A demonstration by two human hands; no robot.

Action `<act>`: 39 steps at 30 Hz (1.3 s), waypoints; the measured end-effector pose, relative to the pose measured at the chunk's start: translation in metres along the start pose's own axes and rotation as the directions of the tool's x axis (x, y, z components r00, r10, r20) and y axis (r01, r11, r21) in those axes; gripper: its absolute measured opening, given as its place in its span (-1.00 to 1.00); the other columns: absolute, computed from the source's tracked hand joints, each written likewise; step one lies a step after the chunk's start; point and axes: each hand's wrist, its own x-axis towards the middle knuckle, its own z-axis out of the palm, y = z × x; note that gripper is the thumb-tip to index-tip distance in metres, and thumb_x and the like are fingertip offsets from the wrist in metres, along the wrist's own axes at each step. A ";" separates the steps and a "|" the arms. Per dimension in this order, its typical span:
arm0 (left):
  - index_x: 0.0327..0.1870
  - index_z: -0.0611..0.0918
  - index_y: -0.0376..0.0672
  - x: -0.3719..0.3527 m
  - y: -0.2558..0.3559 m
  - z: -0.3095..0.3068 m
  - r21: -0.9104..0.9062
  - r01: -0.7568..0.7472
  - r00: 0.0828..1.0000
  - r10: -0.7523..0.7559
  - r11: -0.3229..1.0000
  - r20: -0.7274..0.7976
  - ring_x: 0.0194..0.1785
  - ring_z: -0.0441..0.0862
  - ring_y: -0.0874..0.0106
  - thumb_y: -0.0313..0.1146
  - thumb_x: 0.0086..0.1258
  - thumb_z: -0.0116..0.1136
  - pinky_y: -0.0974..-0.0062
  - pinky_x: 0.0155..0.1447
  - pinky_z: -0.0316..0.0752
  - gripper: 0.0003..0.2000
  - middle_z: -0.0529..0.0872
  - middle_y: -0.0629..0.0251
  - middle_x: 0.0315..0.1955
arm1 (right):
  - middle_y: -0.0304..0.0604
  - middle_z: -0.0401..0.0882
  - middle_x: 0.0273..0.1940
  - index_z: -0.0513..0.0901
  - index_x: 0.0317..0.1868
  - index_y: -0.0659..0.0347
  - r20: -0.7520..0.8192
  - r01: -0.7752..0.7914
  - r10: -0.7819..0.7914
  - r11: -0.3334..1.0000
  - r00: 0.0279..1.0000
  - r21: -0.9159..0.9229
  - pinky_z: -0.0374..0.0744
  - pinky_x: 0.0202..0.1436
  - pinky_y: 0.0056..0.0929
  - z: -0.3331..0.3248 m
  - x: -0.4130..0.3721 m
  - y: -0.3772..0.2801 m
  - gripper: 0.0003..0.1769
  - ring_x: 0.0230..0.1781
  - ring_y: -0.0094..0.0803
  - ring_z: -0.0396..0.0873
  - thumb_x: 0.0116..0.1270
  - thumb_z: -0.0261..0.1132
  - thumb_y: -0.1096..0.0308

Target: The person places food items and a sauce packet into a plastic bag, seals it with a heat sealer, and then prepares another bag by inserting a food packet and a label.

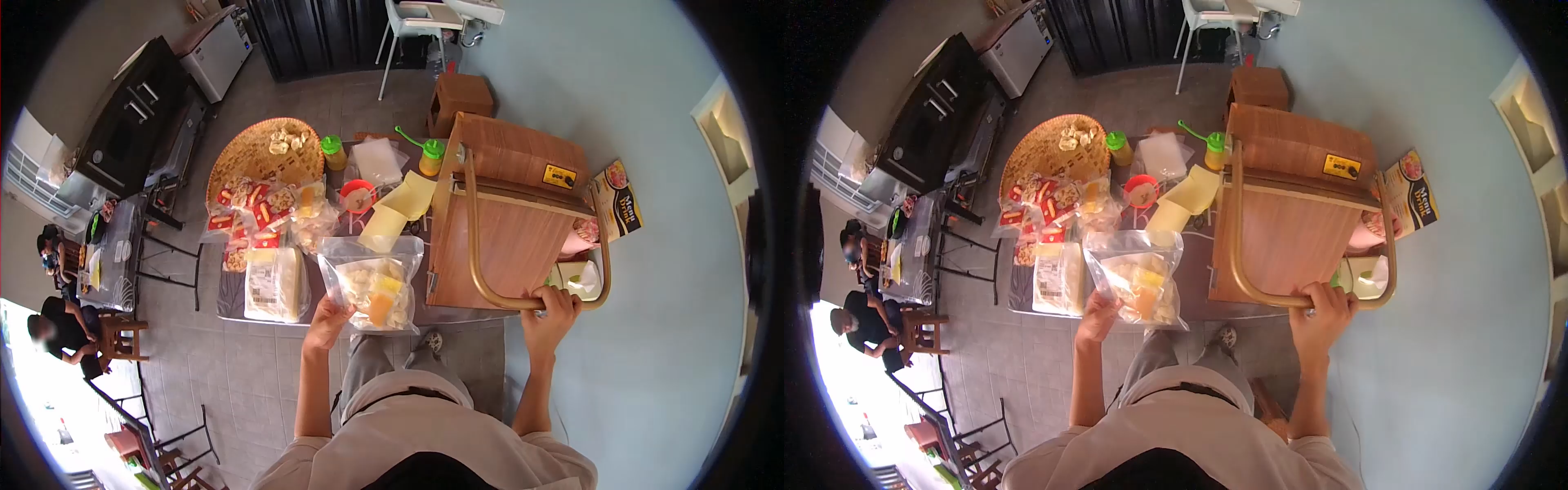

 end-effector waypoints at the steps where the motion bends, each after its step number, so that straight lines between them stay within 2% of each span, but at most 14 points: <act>1: 0.12 0.37 -0.25 0.003 0.008 -0.006 0.006 -0.004 0.999 0.004 1.000 0.039 0.00 0.45 0.56 -0.54 0.16 0.17 0.55 0.11 0.29 -0.55 0.54 0.35 -0.06 | -0.28 0.43 -0.58 0.47 -0.57 0.08 0.029 -0.025 0.025 1.000 0.999 0.003 0.22 -0.21 -0.37 -0.001 0.001 -0.008 -0.81 -0.48 -0.32 0.38 -0.19 0.34 0.46; 5: 0.12 0.38 -0.23 0.006 0.044 -0.014 0.048 -0.018 0.997 0.015 0.999 0.081 -0.05 0.48 0.59 -0.55 0.17 0.16 0.62 0.03 0.34 -0.55 0.56 0.33 -0.08 | -0.15 0.47 -0.39 0.52 -0.44 0.14 -0.171 -0.031 0.058 0.987 0.984 0.159 0.26 -0.08 -0.32 0.006 -0.020 -0.076 -0.80 -0.29 -0.25 0.42 -0.15 0.33 0.46; 7: 0.08 0.43 -0.22 0.006 0.057 -0.021 0.207 -0.109 0.992 0.092 0.972 0.090 -0.08 0.48 0.61 -0.51 0.23 0.13 0.64 -0.04 0.39 -0.63 0.57 0.33 -0.10 | -0.05 0.44 -0.19 0.53 -0.22 0.20 -0.005 0.022 -0.024 0.802 1.000 0.597 0.26 0.03 -0.25 0.023 -0.042 -0.117 -0.68 -0.09 -0.19 0.39 -0.08 0.32 0.43; 10: -0.04 0.52 -0.22 -0.003 0.071 -0.013 0.605 -0.217 0.974 0.210 0.766 0.083 -0.10 0.53 0.49 -0.53 0.17 0.15 0.55 -0.04 0.43 -0.70 0.58 0.28 -0.10 | -0.07 0.41 -0.06 0.38 0.05 0.25 0.341 -0.318 0.036 0.461 0.939 0.828 0.34 0.03 -0.27 0.061 -0.048 -0.202 -0.45 -0.03 -0.24 0.40 0.02 0.33 0.35; 12: -0.13 0.57 -0.18 -0.007 0.069 -0.001 0.873 -0.451 0.795 0.528 0.188 0.297 -0.12 0.55 0.27 -0.51 0.03 0.21 0.43 -0.03 0.46 -0.69 0.57 0.21 -0.08 | -0.07 0.40 -0.03 0.32 0.13 0.27 0.412 -0.424 0.105 0.299 0.905 0.855 0.39 0.01 -0.32 0.094 -0.059 -0.231 -0.40 -0.06 -0.28 0.43 0.07 0.32 0.36; 16: -0.11 0.58 -0.12 -0.026 0.063 0.004 0.903 -0.429 0.778 0.498 -0.028 0.384 -0.12 0.51 0.17 -0.46 -0.09 0.24 0.33 -0.02 0.47 -0.60 0.56 0.22 -0.07 | -0.20 0.52 -0.23 0.42 -0.03 0.28 0.582 -0.523 0.348 -0.255 0.735 0.813 0.49 -0.26 -0.62 0.134 -0.064 -0.240 -0.64 -0.27 -0.52 0.52 0.15 0.26 0.45; 17: -0.11 0.58 -0.10 -0.033 0.067 0.007 0.862 -0.506 0.776 0.447 0.023 0.444 -0.10 0.50 0.19 -0.45 -0.08 0.24 0.34 -0.02 0.46 -0.60 0.56 0.26 -0.06 | -0.22 0.54 -0.28 0.45 -0.08 0.27 0.655 -0.591 0.413 -0.288 0.633 0.753 0.50 -0.28 -0.61 0.136 -0.064 -0.231 -0.67 -0.31 -0.52 0.53 0.14 0.28 0.43; 23: -0.11 0.59 -0.05 -0.017 0.086 -0.009 0.708 -0.690 0.665 0.518 0.150 0.538 -0.05 0.45 0.28 -0.43 -0.02 0.25 0.43 0.03 0.37 -0.64 0.52 0.29 -0.03 | -0.16 0.56 -0.23 0.48 -0.11 0.27 0.737 -0.681 0.286 -0.282 0.613 0.676 0.53 -0.26 -0.54 0.118 -0.060 -0.216 -0.67 -0.29 -0.46 0.56 0.11 0.31 0.37; 25: -0.15 0.59 -0.15 0.003 0.102 -0.004 0.772 -0.442 0.778 0.623 0.456 0.077 -0.07 0.48 0.36 -0.40 0.02 0.28 0.47 -0.08 0.40 -0.69 0.52 0.24 -0.04 | -0.14 0.56 -0.21 0.48 -0.12 0.28 0.785 -0.716 0.246 -0.320 0.569 0.620 0.53 -0.23 -0.52 0.111 -0.059 -0.215 -0.66 -0.27 -0.45 0.57 0.10 0.32 0.37; 26: -0.15 0.59 -0.15 0.013 0.105 -0.005 0.774 -0.440 0.777 0.625 0.456 0.074 -0.07 0.48 0.36 -0.40 0.02 0.28 0.47 -0.08 0.40 -0.69 0.52 0.24 -0.04 | -0.14 0.56 -0.20 0.47 -0.11 0.28 0.800 -0.730 0.212 -0.330 0.561 0.599 0.53 -0.22 -0.52 0.109 -0.058 -0.216 -0.64 -0.26 -0.45 0.57 0.09 0.32 0.38; 28: -0.22 0.57 -0.26 0.029 0.107 -0.009 0.484 -0.292 0.942 0.336 0.825 -0.005 -0.19 0.53 0.48 -0.39 0.10 0.27 0.59 -0.24 0.41 -0.75 0.60 0.22 -0.21 | -0.14 0.56 -0.20 0.46 -0.10 0.28 0.816 -0.743 0.172 -0.341 0.552 0.575 0.53 -0.20 -0.51 0.109 -0.057 -0.215 -0.63 -0.24 -0.45 0.57 0.08 0.32 0.38; 29: -0.22 0.57 -0.26 0.031 0.109 -0.012 0.486 -0.293 0.941 0.338 0.824 -0.005 -0.19 0.53 0.48 -0.39 0.10 0.27 0.59 -0.24 0.41 -0.75 0.60 0.22 -0.21 | -0.15 0.56 -0.20 0.46 -0.10 0.28 0.830 -0.775 0.129 -0.305 0.543 0.554 0.52 -0.19 -0.51 0.110 -0.057 -0.213 -0.62 -0.23 -0.46 0.56 0.08 0.33 0.38; 31: -0.24 0.56 -0.33 0.035 0.114 -0.018 0.464 0.000 0.993 -0.053 0.886 0.101 -0.30 0.56 0.58 -0.41 0.18 0.21 0.68 -0.30 0.42 -0.80 0.65 0.24 -0.34 | -0.15 0.56 -0.19 0.46 -0.09 0.28 0.843 -0.802 0.092 -0.267 0.531 0.534 0.51 -0.17 -0.51 0.113 -0.055 -0.209 -0.62 -0.22 -0.47 0.55 0.07 0.33 0.38; 39: -0.25 0.56 -0.28 0.046 0.118 -0.014 0.285 -0.068 0.987 0.023 0.956 0.159 -0.33 0.58 0.57 -0.38 0.31 0.03 0.70 -0.29 0.42 -0.85 0.66 0.13 -0.33 | -0.20 0.55 -0.20 0.47 -0.09 0.25 0.851 -0.805 0.041 -0.306 0.523 0.509 0.45 -0.12 -0.55 0.118 -0.041 -0.195 -0.63 -0.21 -0.52 0.51 0.08 0.32 0.38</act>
